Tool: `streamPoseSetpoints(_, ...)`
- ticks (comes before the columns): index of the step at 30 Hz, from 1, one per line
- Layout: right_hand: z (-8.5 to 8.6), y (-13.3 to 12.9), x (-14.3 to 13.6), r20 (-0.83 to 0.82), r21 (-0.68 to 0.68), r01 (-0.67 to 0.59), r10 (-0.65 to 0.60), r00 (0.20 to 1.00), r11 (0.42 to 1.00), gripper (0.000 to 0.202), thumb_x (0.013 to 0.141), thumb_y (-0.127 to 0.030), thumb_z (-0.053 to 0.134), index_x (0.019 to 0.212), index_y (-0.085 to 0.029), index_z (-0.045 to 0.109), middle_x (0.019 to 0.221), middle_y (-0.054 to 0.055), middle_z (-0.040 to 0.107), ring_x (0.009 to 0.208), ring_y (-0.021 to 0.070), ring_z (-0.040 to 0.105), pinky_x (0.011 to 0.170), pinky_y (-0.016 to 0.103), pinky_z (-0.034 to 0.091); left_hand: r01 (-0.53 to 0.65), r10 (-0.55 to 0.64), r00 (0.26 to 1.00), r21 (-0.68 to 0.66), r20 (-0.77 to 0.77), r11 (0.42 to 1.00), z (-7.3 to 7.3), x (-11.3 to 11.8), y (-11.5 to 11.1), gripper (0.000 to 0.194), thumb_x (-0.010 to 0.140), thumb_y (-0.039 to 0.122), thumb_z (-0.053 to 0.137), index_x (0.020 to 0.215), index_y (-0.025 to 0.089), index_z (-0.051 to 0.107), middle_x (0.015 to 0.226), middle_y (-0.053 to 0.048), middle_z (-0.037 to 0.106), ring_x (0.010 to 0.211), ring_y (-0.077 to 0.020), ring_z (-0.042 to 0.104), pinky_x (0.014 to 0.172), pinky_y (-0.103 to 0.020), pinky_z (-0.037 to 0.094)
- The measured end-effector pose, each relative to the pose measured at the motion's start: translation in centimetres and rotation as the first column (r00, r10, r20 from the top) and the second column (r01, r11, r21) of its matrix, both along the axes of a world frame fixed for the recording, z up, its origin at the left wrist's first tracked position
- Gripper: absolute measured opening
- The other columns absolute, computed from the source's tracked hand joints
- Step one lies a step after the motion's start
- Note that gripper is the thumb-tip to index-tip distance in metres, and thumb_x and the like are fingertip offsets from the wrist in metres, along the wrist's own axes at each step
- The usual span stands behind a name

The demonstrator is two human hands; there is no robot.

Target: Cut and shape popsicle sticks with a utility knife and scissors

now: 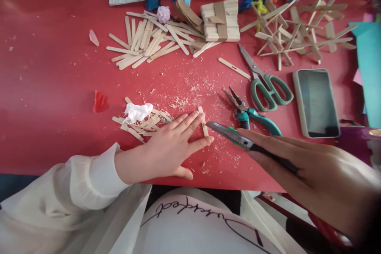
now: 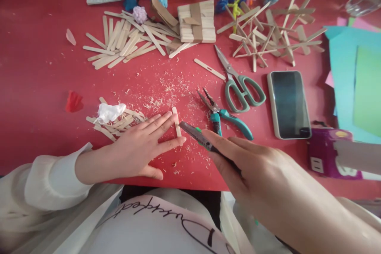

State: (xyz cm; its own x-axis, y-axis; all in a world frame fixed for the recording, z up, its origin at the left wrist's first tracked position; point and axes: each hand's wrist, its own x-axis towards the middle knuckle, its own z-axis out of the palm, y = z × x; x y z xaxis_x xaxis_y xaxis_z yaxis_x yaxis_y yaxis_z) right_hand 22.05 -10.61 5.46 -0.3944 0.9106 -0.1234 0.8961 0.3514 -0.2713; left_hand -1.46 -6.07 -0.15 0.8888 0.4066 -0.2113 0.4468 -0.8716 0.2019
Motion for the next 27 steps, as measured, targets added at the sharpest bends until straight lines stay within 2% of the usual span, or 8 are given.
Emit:
streamPoseSetpoints(8, 0.3, 0.9, -0.8, 0.079, 0.018, -0.087, 0.085, 0.993, 0.996, 0.043, 0.085, -0.024, 0.037, 0.125, -0.032, 0.052, 0.085, 0.0, 0.073, 0.045, 0.0182, 0.065, 0.031, 0.026, 0.044, -0.01, 0.013, 0.999, -0.055, 0.053, 0.998, -0.6, -0.2, 0.0, 0.095, 0.064, 0.067, 0.061, 0.141, 0.024, 0.026, 0.15, -0.016, 0.009, 0.137, -0.0335, 0.009, 0.107, -0.043, 0.019)
streamPoseSetpoints(12, 0.3, 0.9, -0.7, -0.042, -0.227, 0.154, -0.167, 0.985, 0.962, 0.04, 0.084, -0.036, 0.042, 0.122, -0.036, 0.055, 0.054, -0.005, 0.062, 0.029, 0.0122, 0.048, 0.023, 0.022, 0.03, -0.014, 0.016, 1.0, -0.082, 0.025, 0.997, -0.2, 0.0, 0.1, 0.094, 0.065, 0.066, 0.06, 0.141, 0.022, 0.026, 0.15, -0.017, 0.01, 0.137, -0.034, 0.009, 0.107, -0.043, 0.019)
streamPoseSetpoints(14, 0.0, 0.5, -0.4, -0.042, -0.443, 0.362, -0.423, 0.905, 0.82, 0.045, 0.08, -0.048, 0.046, 0.122, -0.036, 0.056, 0.039, -0.008, 0.041, 0.025, 0.0098, 0.031, 0.024, 0.021, 0.021, -0.014, 0.015, 1.0, -0.083, 0.007, 0.996, 0.0, 0.0, 0.1, 0.093, 0.066, 0.067, 0.059, 0.141, 0.021, 0.027, 0.149, -0.018, 0.011, 0.137, -0.0342, 0.008, 0.107, -0.043, 0.019)
streamPoseSetpoints(16, -0.4, 0.1, -0.1, -0.015, -0.636, 0.507, -0.666, 0.746, 0.582, 0.054, 0.076, -0.057, 0.048, 0.123, -0.032, 0.056, 0.038, -0.01, 0.027, 0.028, 0.0089, 0.023, 0.029, 0.021, 0.018, -0.01, 0.01, 1.0, -0.077, -0.005, 0.997, 0.0, 0.1, 0.0, 0.095, 0.065, 0.069, 0.058, 0.141, 0.021, 0.027, 0.149, -0.017, 0.012, 0.137, -0.0338, 0.007, 0.108, -0.043, 0.019)
streamPoseSetpoints(18, -0.9, -0.1, 0.3, -0.012, -0.773, 0.502, -0.8, 0.6, 0.388, 0.06, 0.071, -0.061, 0.051, 0.123, -0.03, 0.056, 0.039, -0.01, 0.024, 0.031, 0.0084, 0.022, 0.032, 0.021, 0.015, -0.009, 0.008, 1.0, -0.066, -0.009, 0.998, -0.1, 0.1, 0.0, 0.097, 0.064, 0.07, 0.057, 0.142, 0.021, 0.025, 0.15, -0.017, 0.012, 0.137, -0.0334, 0.007, 0.108, -0.043, 0.017)
streamPoseSetpoints(20, -1.4, -0.1, 0.7, -0.043, -0.856, 0.406, -0.828, 0.559, 0.319, 0.061, 0.068, -0.062, 0.056, 0.122, -0.032, 0.056, 0.04, -0.01, 0.028, 0.033, 0.0081, 0.024, 0.034, 0.02, 0.015, -0.01, 0.01, 1.0, -0.057, -0.006, 0.998, -0.3, 0.1, 0.0, 0.098, 0.064, 0.071, 0.057, 0.142, 0.021, 0.025, 0.149, -0.017, 0.012, 0.137, -0.0329, 0.008, 0.108, -0.042, 0.017)
streamPoseSetpoints(24, -1.5, 0.5, 1.5, -0.047, -0.861, 0.372, -0.783, 0.621, 0.347, 0.063, 0.069, -0.063, 0.054, 0.123, -0.031, 0.055, 0.038, -0.01, 0.027, 0.033, 0.0082, 0.024, 0.035, 0.019, 0.015, -0.007, 0.007, 1.0, -0.045, -0.008, 0.999, -0.3, 0.2, 0.0, 0.097, 0.062, 0.071, 0.058, 0.14, 0.021, 0.028, 0.149, -0.018, 0.014, 0.137, -0.0333, 0.009, 0.109, -0.042, 0.017)
streamPoseSetpoints(27, -1.3, 0.7, 1.7, -0.055, -0.737, 0.397, -0.634, 0.771, 0.547, 0.061, 0.073, -0.063, 0.046, 0.125, -0.032, 0.054, 0.037, -0.01, 0.025, 0.028, 0.0097, 0.025, 0.028, 0.02, 0.015, -0.001, 0.001, 1.0, -0.023, -0.009, 1.0, -0.3, 0.2, 0.0, 0.097, 0.063, 0.071, 0.057, 0.14, 0.021, 0.029, 0.149, -0.017, 0.016, 0.137, -0.0336, 0.009, 0.109, -0.043, 0.017)
